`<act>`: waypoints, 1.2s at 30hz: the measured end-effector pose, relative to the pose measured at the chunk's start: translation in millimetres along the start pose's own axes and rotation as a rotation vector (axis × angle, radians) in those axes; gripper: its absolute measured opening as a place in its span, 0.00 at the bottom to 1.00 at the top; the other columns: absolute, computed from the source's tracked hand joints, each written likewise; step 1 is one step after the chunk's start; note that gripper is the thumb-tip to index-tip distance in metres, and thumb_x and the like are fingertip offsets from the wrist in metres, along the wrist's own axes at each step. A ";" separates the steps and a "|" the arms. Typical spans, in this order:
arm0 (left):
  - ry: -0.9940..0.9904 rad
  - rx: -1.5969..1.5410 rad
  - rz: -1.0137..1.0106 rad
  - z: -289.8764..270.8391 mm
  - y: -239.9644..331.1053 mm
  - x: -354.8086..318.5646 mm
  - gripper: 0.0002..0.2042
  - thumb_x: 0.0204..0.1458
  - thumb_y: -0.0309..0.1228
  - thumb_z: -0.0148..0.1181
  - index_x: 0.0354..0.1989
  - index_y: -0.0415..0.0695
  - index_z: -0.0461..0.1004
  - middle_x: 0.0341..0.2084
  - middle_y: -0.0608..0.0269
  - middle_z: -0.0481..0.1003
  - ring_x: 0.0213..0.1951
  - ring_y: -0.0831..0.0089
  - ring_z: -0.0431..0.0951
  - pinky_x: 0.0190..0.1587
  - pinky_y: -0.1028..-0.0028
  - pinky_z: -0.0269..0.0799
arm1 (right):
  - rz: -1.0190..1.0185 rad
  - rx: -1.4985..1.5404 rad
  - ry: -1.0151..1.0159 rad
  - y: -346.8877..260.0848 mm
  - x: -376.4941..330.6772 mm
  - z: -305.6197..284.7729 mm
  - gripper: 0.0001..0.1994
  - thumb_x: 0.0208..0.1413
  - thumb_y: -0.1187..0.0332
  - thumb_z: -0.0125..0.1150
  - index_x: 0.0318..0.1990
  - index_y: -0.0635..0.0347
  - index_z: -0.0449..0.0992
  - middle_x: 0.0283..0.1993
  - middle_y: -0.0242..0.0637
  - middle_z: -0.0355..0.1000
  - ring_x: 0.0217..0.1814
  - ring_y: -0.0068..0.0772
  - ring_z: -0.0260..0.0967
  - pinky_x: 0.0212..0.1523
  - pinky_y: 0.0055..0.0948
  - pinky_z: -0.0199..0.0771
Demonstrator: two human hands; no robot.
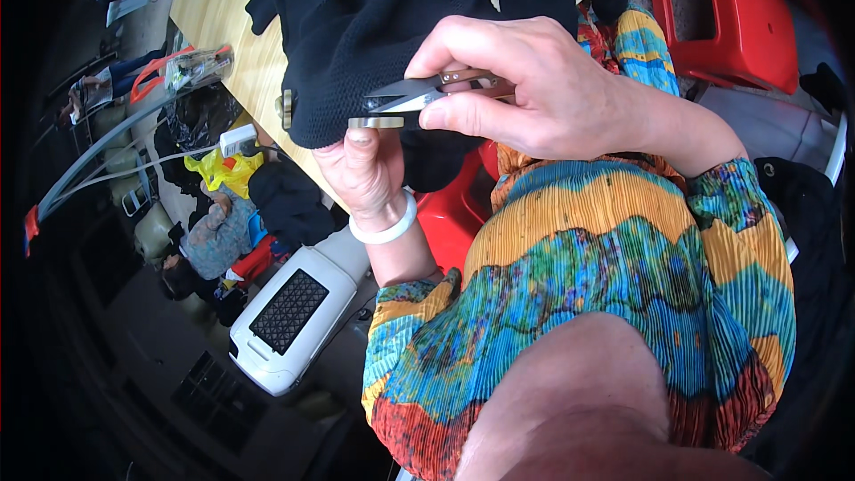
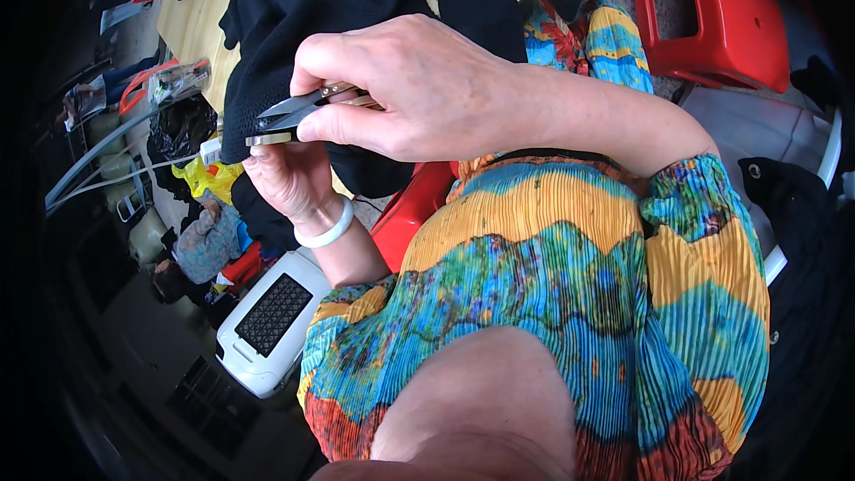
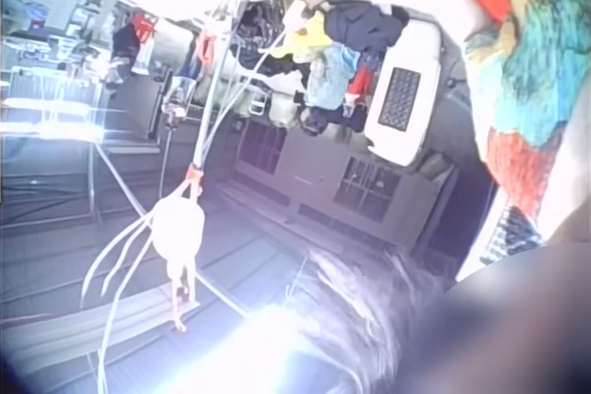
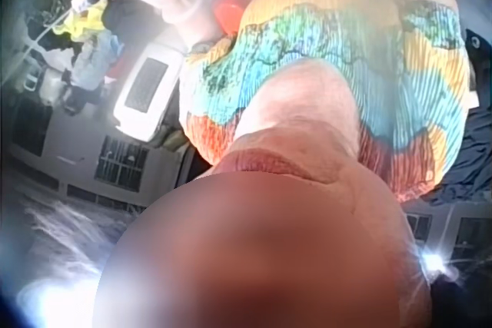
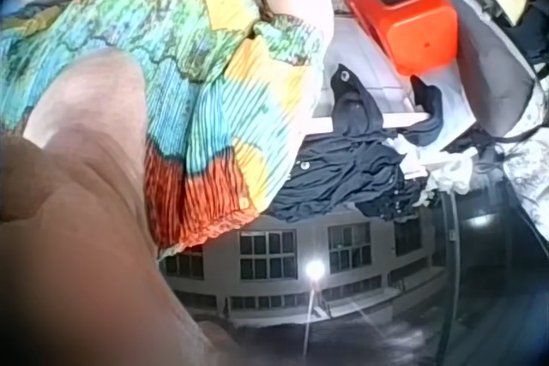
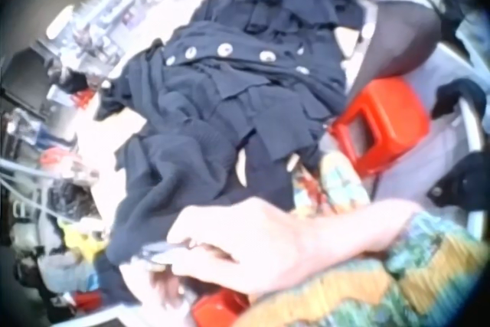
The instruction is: Trimming excess threads and cleaning up the edges around buttons and grommets on black jackets.
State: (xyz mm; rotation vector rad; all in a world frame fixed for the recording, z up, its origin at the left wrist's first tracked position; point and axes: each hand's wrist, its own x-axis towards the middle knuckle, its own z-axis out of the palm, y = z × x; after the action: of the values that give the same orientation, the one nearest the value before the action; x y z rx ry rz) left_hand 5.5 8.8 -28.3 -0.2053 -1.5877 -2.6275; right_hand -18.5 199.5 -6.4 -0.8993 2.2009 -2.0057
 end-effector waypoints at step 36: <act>0.017 -0.182 -0.235 -8.0 4.0 1.3 0.21 0.46 0.29 0.58 0.49 0.39 0.62 0.42 0.58 0.69 0.46 0.67 0.68 0.52 0.68 0.59 | -0.266 -0.274 0.017 5.0 28.2 -4.6 0.05 0.37 0.70 0.54 0.25 0.60 0.71 0.22 0.37 0.67 0.26 0.40 0.67 0.26 0.34 0.67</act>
State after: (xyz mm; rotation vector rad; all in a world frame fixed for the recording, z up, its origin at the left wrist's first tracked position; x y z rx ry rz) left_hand 4.1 -0.1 -28.3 -0.0035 -1.4473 -2.9444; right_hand -45.8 191.6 -0.2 -1.2701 2.5268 -1.8379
